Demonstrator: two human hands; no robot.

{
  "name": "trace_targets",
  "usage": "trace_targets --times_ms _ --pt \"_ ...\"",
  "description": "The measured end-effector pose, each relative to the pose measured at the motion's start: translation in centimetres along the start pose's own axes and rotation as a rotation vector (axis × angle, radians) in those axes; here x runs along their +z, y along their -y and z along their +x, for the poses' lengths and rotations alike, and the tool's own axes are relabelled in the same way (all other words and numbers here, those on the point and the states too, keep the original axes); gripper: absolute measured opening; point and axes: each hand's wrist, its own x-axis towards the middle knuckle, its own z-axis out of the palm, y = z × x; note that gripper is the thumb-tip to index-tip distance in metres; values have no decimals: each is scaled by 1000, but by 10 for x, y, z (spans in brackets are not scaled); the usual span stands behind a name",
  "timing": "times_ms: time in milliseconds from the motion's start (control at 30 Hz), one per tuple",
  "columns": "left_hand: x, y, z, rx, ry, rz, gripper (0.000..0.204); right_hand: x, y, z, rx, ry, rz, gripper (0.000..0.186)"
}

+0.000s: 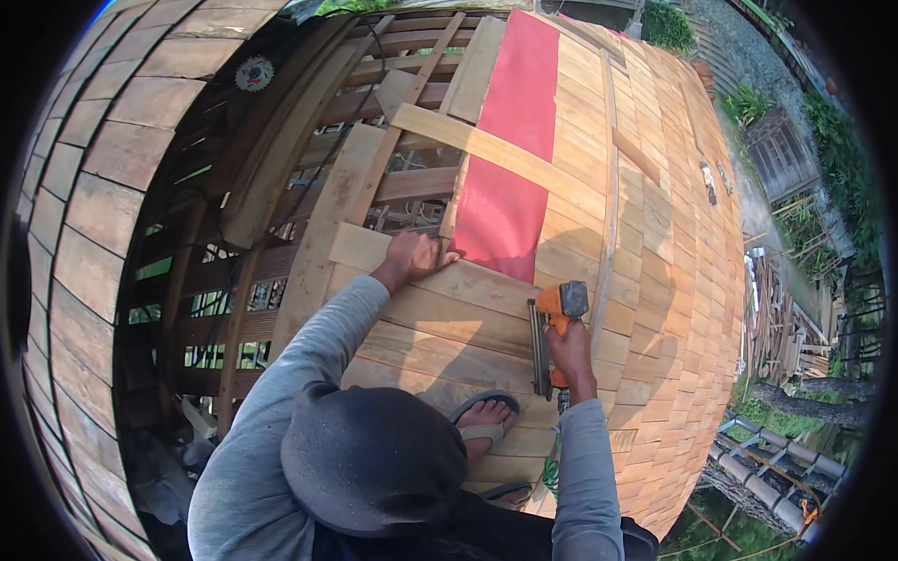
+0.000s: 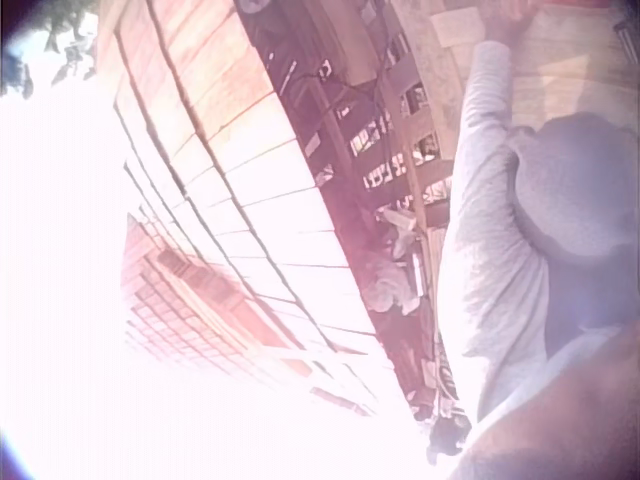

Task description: The person installs wooden tiles on a roof structure by positioning individual boards and securing them using a pneumatic nail gun.

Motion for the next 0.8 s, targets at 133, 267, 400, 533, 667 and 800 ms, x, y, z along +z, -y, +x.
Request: trace_targets --times_ms 133,267,400,533,667,800 --pt "-23 -22 2 -95 139 1 74 -16 55 18 -146 -47 -139 32" --pt "25 -18 -22 -33 -439 116 89 6 155 34 -371 51 -71 35" --pt "49 -63 -47 241 -208 10 91 38 224 75 -604 201 -159 31" --pt "7 -82 -52 272 267 -157 91 74 297 93 -652 373 -279 32" --pt "69 -48 -55 374 -206 -69 86 146 334 88 -750 408 -237 29" --pt "74 -48 -43 363 -306 -59 79 146 339 95 -660 516 -269 29"
